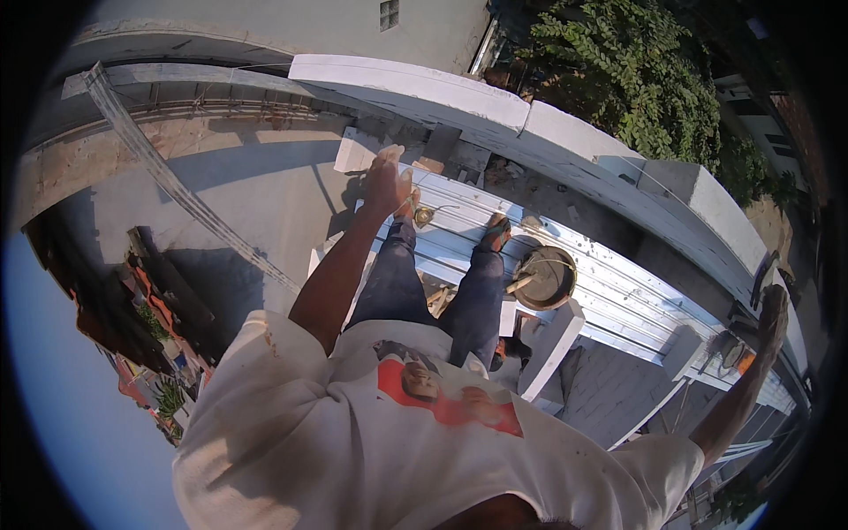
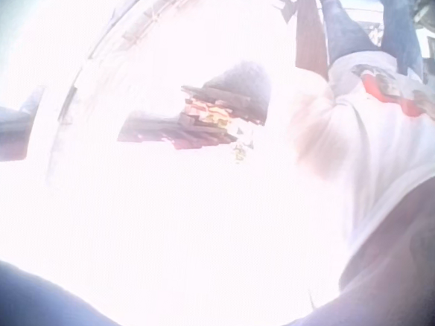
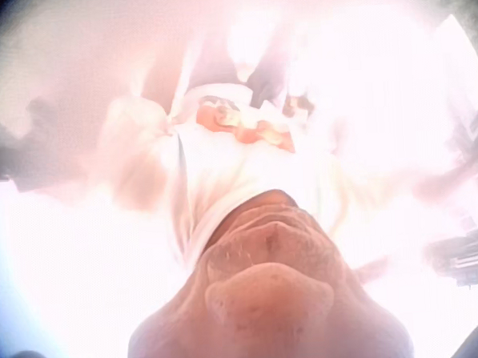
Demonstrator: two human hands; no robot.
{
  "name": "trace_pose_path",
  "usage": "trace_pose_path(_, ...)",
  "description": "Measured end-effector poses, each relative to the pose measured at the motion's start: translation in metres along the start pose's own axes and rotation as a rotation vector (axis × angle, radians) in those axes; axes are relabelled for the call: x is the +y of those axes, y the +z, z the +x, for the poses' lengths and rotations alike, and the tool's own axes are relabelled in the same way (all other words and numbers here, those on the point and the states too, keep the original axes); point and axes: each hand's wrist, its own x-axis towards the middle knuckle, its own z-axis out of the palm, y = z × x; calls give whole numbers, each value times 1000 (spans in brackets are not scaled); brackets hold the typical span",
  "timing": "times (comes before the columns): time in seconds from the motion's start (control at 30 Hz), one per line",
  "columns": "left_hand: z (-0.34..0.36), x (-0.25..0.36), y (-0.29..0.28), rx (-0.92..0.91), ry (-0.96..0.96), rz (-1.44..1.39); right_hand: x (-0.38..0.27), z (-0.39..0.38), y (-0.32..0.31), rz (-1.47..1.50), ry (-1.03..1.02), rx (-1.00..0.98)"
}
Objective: The person applies mortar to a rooftop ledge using a trowel and places white rectangular tiles onto the surface. They use a hammer to tap the tiles into position and a measuring tape to check alignment. The person works on a narrow metal scaffolding platform.
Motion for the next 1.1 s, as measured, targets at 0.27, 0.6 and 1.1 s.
trace_pose_path(0.27, 123, 68, -5, 15, 354, 251, -181, -144, -62, 123, 351, 271)
trace_pose_path(0.6, 195, 53, 25, -281, 621, 481, -550, -143, 60, 700, -116, -459)
trace_pose_path(1.1, 205, 37, 34, -152, 722, 359, -700, 18, 106, 79, -687, -393)
